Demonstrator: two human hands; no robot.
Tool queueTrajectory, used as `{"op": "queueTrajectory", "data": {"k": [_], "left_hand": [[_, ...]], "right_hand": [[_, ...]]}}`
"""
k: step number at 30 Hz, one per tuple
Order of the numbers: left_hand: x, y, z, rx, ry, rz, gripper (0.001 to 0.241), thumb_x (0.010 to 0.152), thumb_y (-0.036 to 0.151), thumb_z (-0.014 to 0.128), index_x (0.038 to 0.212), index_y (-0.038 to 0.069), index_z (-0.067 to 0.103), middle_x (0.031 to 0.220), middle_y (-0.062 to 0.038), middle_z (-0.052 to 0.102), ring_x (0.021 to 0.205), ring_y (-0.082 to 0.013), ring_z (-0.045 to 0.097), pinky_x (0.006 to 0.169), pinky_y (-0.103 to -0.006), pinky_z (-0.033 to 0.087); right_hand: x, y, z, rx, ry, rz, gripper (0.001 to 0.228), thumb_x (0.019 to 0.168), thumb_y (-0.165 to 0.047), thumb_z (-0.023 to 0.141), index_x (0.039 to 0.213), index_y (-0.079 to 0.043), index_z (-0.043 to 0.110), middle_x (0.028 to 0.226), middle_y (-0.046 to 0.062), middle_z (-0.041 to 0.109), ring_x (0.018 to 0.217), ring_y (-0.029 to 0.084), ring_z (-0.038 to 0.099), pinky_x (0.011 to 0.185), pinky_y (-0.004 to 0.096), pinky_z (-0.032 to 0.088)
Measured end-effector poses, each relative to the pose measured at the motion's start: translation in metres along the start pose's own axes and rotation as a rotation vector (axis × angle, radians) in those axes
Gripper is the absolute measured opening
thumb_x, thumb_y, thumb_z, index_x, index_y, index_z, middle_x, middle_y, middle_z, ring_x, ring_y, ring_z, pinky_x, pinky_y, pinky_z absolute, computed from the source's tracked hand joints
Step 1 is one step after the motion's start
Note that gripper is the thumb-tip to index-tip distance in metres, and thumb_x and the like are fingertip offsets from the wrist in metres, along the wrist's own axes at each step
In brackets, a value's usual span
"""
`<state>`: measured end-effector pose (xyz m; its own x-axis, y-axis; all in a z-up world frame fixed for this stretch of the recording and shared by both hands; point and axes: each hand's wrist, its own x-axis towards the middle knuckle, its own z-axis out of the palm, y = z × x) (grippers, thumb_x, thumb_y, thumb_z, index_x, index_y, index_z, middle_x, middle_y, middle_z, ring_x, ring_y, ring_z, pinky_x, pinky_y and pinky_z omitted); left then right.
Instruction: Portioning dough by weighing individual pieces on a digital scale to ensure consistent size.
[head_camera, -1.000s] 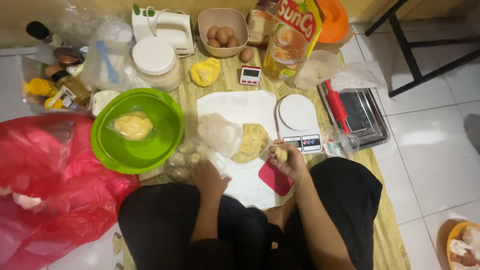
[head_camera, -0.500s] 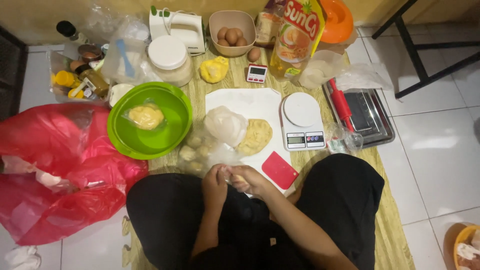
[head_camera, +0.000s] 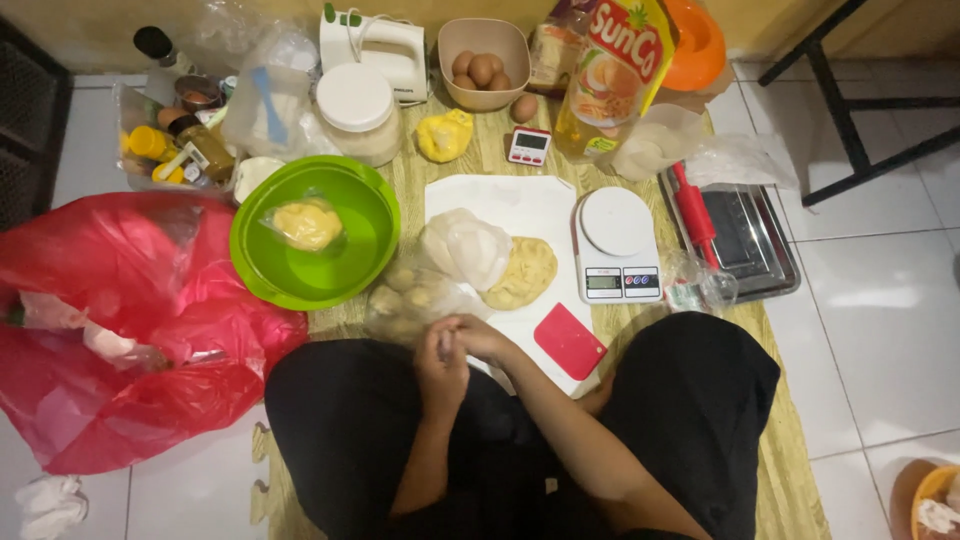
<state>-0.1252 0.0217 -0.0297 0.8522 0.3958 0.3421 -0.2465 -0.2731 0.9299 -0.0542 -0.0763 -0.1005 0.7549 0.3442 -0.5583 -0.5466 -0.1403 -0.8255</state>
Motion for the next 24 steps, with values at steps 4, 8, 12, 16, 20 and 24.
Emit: {"op": "queueTrajectory", "data": {"k": [4, 8, 12, 16, 20, 24], "left_hand": [[0.006, 0.003, 0.003, -0.063, -0.115, 0.098, 0.023, 0.087, 0.001, 0.071, 0.108, 0.010, 0.075, 0.100, -0.006, 0.075, 0.096, -0.0280, 0.072, 0.094, -0.0388, 0.053], [-0.002, -0.012, -0.001, -0.120, -0.225, -0.075, 0.026, 0.086, 0.004, 0.071, 0.111, 0.011, 0.075, 0.100, -0.005, 0.074, 0.095, -0.0257, 0.072, 0.091, -0.0375, 0.054], [-0.001, -0.008, 0.001, -0.053, -0.059, -0.163, 0.036, 0.089, 0.008, 0.070, 0.125, 0.008, 0.068, 0.102, -0.011, 0.072, 0.094, -0.0282, 0.070, 0.085, -0.0390, 0.055], [-0.001, -0.011, 0.007, 0.005, 0.017, -0.181, 0.057, 0.086, 0.002, 0.068, 0.142, 0.004, 0.055, 0.098, -0.016, 0.067, 0.088, -0.0315, 0.067, 0.075, -0.0396, 0.057], [-0.004, -0.028, 0.011, 0.224, -0.052, -0.085, 0.055, 0.086, 0.000, 0.061, 0.141, 0.000, 0.052, 0.098, -0.020, 0.063, 0.090, -0.0407, 0.065, 0.074, -0.0456, 0.057], [-0.004, -0.041, 0.023, 0.746, -0.427, -0.257, 0.017, 0.075, -0.001, 0.066, 0.092, 0.001, 0.067, 0.102, -0.015, 0.057, 0.086, -0.0333, 0.068, 0.070, -0.0400, 0.061]], "right_hand": [[0.009, -0.009, 0.000, -0.047, 0.004, -0.046, 0.043, 0.073, 0.004, 0.065, 0.116, 0.003, 0.071, 0.102, 0.020, 0.068, 0.096, 0.031, 0.066, 0.078, 0.044, 0.058], [0.013, -0.009, 0.002, -0.144, 0.016, -0.125, 0.044, 0.074, -0.002, 0.070, 0.117, 0.002, 0.070, 0.107, 0.019, 0.069, 0.103, 0.033, 0.065, 0.084, 0.044, 0.057], [0.023, -0.012, 0.001, -0.253, 0.016, -0.212, 0.045, 0.074, -0.007, 0.075, 0.118, 0.000, 0.069, 0.111, 0.019, 0.069, 0.110, 0.034, 0.064, 0.090, 0.045, 0.057], [0.018, -0.007, -0.003, -0.319, 0.023, -0.258, 0.046, 0.074, -0.011, 0.079, 0.118, -0.001, 0.069, 0.114, 0.018, 0.070, 0.114, 0.035, 0.064, 0.094, 0.046, 0.056], [0.012, -0.012, -0.009, -0.422, 0.036, -0.357, 0.049, 0.075, -0.017, 0.084, 0.119, -0.002, 0.068, 0.119, 0.018, 0.070, 0.122, 0.036, 0.063, 0.099, 0.046, 0.056], [-0.030, -0.015, -0.049, -0.434, 0.076, -0.218, 0.036, 0.085, -0.018, 0.082, 0.111, 0.002, 0.070, 0.101, 0.027, 0.074, 0.095, 0.039, 0.074, 0.082, 0.048, 0.059]]}}
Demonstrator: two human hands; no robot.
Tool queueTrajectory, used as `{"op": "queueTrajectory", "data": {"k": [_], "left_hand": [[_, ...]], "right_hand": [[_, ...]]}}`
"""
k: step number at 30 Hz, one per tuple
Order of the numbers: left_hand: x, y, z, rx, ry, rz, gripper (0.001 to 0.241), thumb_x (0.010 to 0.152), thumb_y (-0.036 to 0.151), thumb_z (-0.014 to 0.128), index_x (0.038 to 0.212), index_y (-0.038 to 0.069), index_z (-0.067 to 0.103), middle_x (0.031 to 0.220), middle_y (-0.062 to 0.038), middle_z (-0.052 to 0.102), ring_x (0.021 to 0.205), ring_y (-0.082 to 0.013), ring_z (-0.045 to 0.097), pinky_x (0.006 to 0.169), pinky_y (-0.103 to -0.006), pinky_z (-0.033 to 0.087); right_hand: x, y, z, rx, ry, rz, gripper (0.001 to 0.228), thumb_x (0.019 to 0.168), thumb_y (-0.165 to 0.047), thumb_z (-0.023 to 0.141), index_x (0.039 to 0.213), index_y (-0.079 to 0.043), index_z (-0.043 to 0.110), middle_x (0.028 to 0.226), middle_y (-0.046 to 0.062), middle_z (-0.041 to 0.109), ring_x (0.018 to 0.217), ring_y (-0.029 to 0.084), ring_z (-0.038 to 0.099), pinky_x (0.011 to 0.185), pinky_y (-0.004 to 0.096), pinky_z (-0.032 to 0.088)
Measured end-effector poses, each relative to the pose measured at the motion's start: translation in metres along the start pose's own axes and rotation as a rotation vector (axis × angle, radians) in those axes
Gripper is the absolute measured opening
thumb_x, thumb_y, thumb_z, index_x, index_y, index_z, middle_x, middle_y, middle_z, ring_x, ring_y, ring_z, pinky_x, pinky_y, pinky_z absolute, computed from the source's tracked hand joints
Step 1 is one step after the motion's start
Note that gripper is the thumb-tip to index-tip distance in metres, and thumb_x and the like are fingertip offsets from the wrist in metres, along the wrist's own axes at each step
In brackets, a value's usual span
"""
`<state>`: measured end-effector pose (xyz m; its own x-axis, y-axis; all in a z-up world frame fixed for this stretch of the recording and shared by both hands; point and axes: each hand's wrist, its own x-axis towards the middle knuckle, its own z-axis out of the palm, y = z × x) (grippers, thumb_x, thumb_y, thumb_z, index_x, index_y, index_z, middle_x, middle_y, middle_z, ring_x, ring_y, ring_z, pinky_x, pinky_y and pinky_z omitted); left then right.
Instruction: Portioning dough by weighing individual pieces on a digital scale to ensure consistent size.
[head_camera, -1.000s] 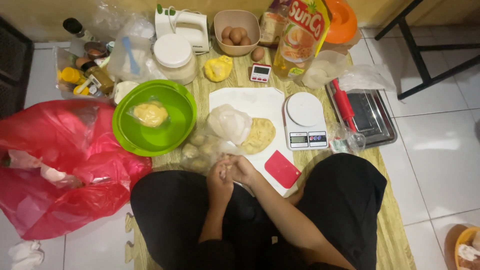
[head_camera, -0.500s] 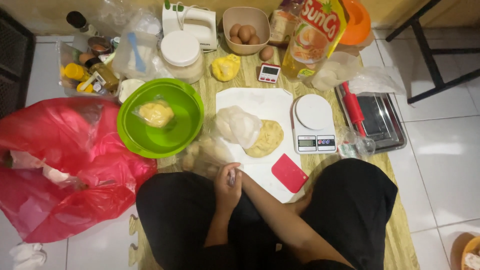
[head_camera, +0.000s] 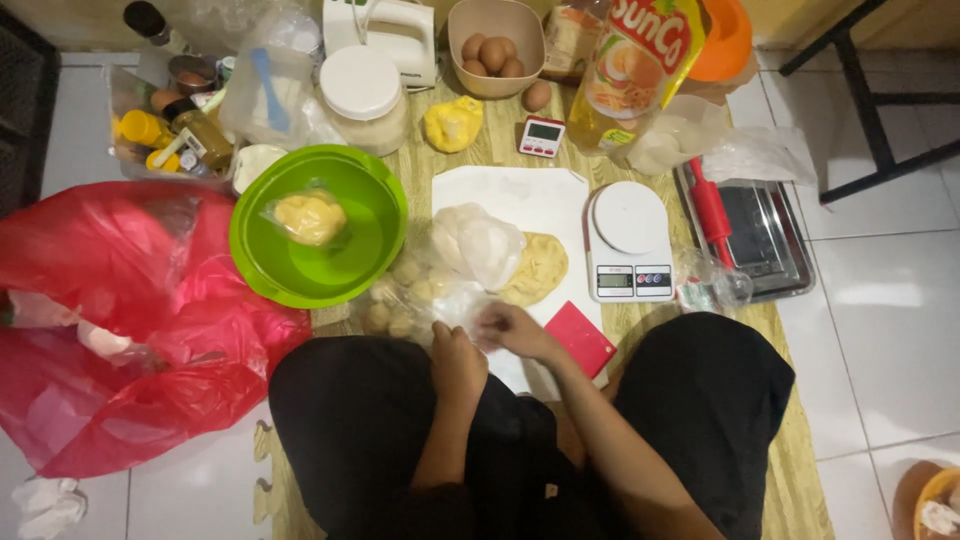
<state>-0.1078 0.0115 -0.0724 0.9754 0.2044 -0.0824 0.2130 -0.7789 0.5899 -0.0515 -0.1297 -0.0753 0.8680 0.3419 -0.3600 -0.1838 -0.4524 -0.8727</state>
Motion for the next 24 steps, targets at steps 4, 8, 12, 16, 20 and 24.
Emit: {"op": "queueTrajectory", "data": {"k": [4, 8, 12, 16, 20, 24], "left_hand": [[0.028, 0.015, 0.012, 0.241, -0.258, -0.155, 0.008, 0.081, 0.007, 0.068, 0.089, 0.005, 0.069, 0.127, -0.020, 0.053, 0.115, -0.0330, 0.053, 0.095, -0.0448, 0.043], [0.039, -0.001, 0.041, 0.355, -0.192, -0.261, 0.020, 0.081, 0.014, 0.069, 0.100, 0.011, 0.064, 0.113, -0.013, 0.056, 0.103, -0.0303, 0.058, 0.090, -0.0453, 0.044], [0.025, 0.012, 0.016, 0.280, -0.021, -0.121, 0.071, 0.087, 0.015, 0.070, 0.148, -0.003, 0.038, 0.104, -0.020, 0.066, 0.103, -0.0389, 0.066, 0.094, -0.0526, 0.046], [0.024, 0.024, 0.012, 0.244, 0.003, 0.001, 0.033, 0.091, 0.025, 0.066, 0.116, 0.005, 0.062, 0.111, -0.015, 0.061, 0.113, -0.0357, 0.059, 0.097, -0.0507, 0.046], [0.027, 0.047, 0.018, -0.027, 0.233, 0.572, 0.023, 0.083, 0.008, 0.062, 0.106, 0.003, 0.065, 0.101, -0.015, 0.059, 0.103, -0.0368, 0.059, 0.095, -0.0506, 0.045], [0.042, 0.077, 0.045, 0.044, -0.018, 0.515, 0.081, 0.079, 0.027, 0.080, 0.148, -0.001, 0.048, 0.145, -0.029, 0.046, 0.137, -0.0453, 0.046, 0.112, -0.0523, 0.038]], "right_hand": [[-0.029, 0.040, -0.059, 0.056, -0.008, 0.206, 0.031, 0.086, -0.012, 0.081, 0.106, 0.008, 0.068, 0.081, 0.023, 0.076, 0.062, 0.024, 0.075, 0.058, 0.033, 0.061], [-0.044, 0.097, -0.079, -0.608, 0.246, 0.391, 0.065, 0.062, -0.046, 0.091, 0.116, -0.027, 0.062, 0.119, 0.005, 0.060, 0.115, 0.030, 0.063, 0.086, 0.044, 0.060], [-0.060, 0.044, -0.078, -0.663, 0.265, 0.596, 0.096, 0.059, -0.021, 0.094, 0.140, -0.014, 0.042, 0.144, 0.017, 0.035, 0.132, 0.044, 0.043, 0.099, 0.059, 0.054], [-0.058, 0.035, -0.075, -0.653, 0.252, 0.606, 0.101, 0.059, -0.012, 0.091, 0.145, -0.011, 0.037, 0.143, 0.020, 0.036, 0.133, 0.046, 0.039, 0.100, 0.061, 0.049], [-0.050, 0.051, -0.077, -0.703, 0.264, 0.617, 0.106, 0.057, -0.019, 0.092, 0.146, -0.013, 0.035, 0.140, 0.019, 0.040, 0.132, 0.044, 0.041, 0.101, 0.065, 0.045], [-0.051, 0.036, -0.077, -0.665, 0.268, 0.651, 0.103, 0.060, -0.011, 0.092, 0.146, -0.010, 0.035, 0.141, 0.021, 0.041, 0.134, 0.045, 0.041, 0.100, 0.065, 0.045]]}}
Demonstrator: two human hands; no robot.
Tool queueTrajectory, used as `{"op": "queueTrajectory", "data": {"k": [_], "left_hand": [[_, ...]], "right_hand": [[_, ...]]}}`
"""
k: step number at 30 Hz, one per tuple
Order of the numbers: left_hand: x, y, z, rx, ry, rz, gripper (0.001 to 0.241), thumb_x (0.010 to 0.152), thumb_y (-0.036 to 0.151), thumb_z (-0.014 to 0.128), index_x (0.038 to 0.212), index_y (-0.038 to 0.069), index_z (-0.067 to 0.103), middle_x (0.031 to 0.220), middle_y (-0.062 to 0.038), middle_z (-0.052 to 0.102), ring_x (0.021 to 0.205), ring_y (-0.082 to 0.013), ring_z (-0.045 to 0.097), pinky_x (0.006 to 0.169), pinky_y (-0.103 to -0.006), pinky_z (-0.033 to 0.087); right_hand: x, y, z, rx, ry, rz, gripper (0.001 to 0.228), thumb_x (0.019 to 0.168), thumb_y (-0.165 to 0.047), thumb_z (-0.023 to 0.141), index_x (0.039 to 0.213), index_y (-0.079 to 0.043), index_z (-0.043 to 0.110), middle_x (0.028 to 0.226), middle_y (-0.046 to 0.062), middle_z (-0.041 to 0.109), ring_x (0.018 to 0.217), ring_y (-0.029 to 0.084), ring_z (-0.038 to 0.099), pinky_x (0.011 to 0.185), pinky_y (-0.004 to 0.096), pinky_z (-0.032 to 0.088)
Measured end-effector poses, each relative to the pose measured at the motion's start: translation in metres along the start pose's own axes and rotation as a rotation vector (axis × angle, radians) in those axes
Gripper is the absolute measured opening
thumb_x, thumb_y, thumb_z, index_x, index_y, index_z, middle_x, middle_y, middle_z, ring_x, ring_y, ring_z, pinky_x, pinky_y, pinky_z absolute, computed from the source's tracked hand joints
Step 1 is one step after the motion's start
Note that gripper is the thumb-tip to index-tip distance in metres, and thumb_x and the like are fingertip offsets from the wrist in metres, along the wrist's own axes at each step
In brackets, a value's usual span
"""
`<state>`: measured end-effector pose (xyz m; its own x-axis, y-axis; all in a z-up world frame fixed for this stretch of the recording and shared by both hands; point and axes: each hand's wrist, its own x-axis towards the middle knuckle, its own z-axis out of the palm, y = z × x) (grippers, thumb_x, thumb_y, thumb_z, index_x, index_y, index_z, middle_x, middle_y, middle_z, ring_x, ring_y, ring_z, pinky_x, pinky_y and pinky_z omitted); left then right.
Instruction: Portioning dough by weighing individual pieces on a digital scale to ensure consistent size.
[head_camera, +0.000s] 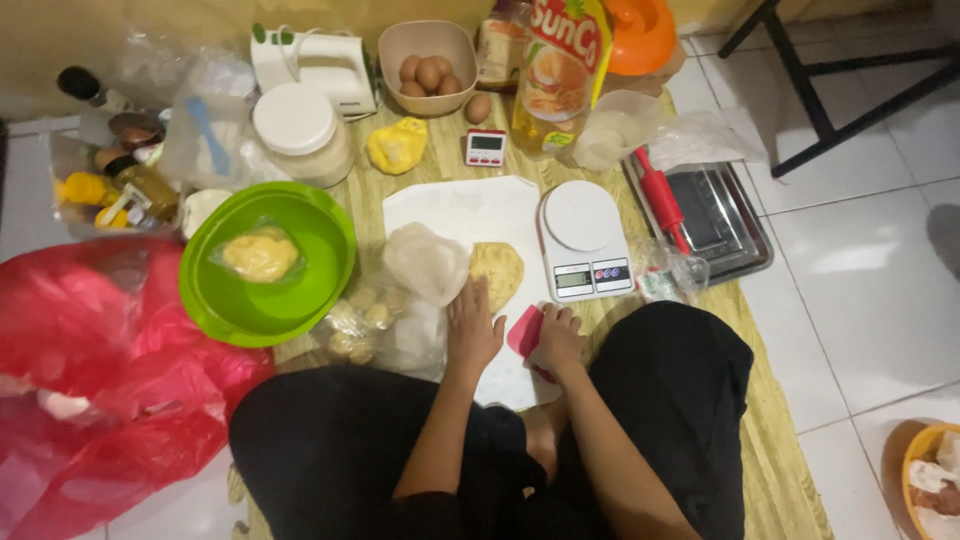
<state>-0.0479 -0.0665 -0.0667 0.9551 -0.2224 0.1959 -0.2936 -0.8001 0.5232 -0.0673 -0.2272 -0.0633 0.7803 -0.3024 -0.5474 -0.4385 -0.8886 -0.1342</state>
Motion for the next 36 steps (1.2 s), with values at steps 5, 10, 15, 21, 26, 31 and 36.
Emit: {"op": "queueTrajectory", "data": {"k": [5, 10, 15, 21, 26, 31, 36], "left_hand": [[0.045, 0.010, 0.003, 0.049, -0.235, -0.211, 0.131, 0.068, 0.030, 0.092, 0.165, 0.008, 0.008, 0.150, -0.032, 0.044, 0.142, -0.0454, 0.044, 0.118, -0.0527, 0.037], [0.049, -0.022, 0.052, 0.078, -0.225, -0.186, 0.102, 0.071, 0.021, 0.081, 0.158, 0.001, 0.032, 0.141, -0.032, 0.054, 0.135, -0.0453, 0.054, 0.114, -0.0532, 0.042], [0.040, -0.025, 0.047, -0.103, -0.091, -0.196, 0.085, 0.071, 0.028, 0.074, 0.151, 0.012, 0.052, 0.145, -0.021, 0.058, 0.136, -0.0311, 0.057, 0.112, -0.0428, 0.044], [-0.012, -0.016, -0.001, 0.066, 0.117, 0.155, 0.083, 0.057, 0.014, 0.081, 0.137, 0.012, 0.063, 0.126, -0.016, 0.061, 0.120, -0.0350, 0.059, 0.092, -0.0493, 0.049], [-0.045, -0.043, 0.020, 0.100, 0.026, 0.063, 0.091, 0.061, 0.039, 0.087, 0.140, 0.007, 0.057, 0.126, -0.020, 0.056, 0.124, -0.0390, 0.053, 0.101, -0.0559, 0.042], [-0.030, -0.018, -0.007, -0.004, 0.116, 0.110, 0.061, 0.089, 0.039, 0.070, 0.137, 0.001, 0.060, 0.128, -0.022, 0.059, 0.127, -0.0396, 0.056, 0.105, -0.0557, 0.040], [-0.026, -0.021, -0.002, 0.153, -0.243, -0.011, 0.065, 0.100, 0.040, 0.052, 0.156, 0.010, 0.039, 0.161, -0.016, 0.040, 0.146, -0.0364, 0.036, 0.111, -0.0629, 0.034]], "right_hand": [[-0.008, 0.001, -0.009, 0.026, -0.005, -0.006, 0.107, 0.060, -0.015, 0.095, 0.147, -0.010, 0.034, 0.140, 0.022, 0.043, 0.134, 0.045, 0.042, 0.101, 0.064, 0.046], [-0.011, -0.001, -0.013, 0.067, -0.022, -0.002, 0.101, 0.063, -0.010, 0.093, 0.144, -0.006, 0.034, 0.136, 0.023, 0.046, 0.130, 0.047, 0.051, 0.099, 0.063, 0.049], [0.018, 0.014, 0.016, 0.091, -0.009, -0.021, 0.083, 0.070, -0.023, 0.086, 0.134, 0.001, 0.039, 0.123, 0.025, 0.061, 0.115, 0.049, 0.066, 0.093, 0.061, 0.054], [0.009, 0.023, -0.006, 0.266, -0.043, -0.028, 0.060, 0.074, -0.024, 0.079, 0.127, -0.004, 0.059, 0.118, 0.022, 0.071, 0.116, 0.044, 0.068, 0.094, 0.057, 0.055], [0.008, 0.019, -0.019, 0.268, 0.118, -0.025, 0.058, 0.083, -0.039, 0.078, 0.131, -0.011, 0.060, 0.119, 0.020, 0.072, 0.116, 0.041, 0.068, 0.095, 0.058, 0.054], [-0.027, -0.026, -0.046, 0.572, 0.311, -0.302, 0.052, 0.088, -0.024, 0.075, 0.128, 0.001, 0.054, 0.108, 0.035, 0.070, 0.109, 0.055, 0.065, 0.090, 0.065, 0.052], [-0.008, -0.043, -0.039, 0.119, 0.187, -0.338, 0.038, 0.095, -0.029, 0.059, 0.127, -0.010, 0.049, 0.106, 0.023, 0.073, 0.101, 0.045, 0.072, 0.086, 0.058, 0.057]]}}
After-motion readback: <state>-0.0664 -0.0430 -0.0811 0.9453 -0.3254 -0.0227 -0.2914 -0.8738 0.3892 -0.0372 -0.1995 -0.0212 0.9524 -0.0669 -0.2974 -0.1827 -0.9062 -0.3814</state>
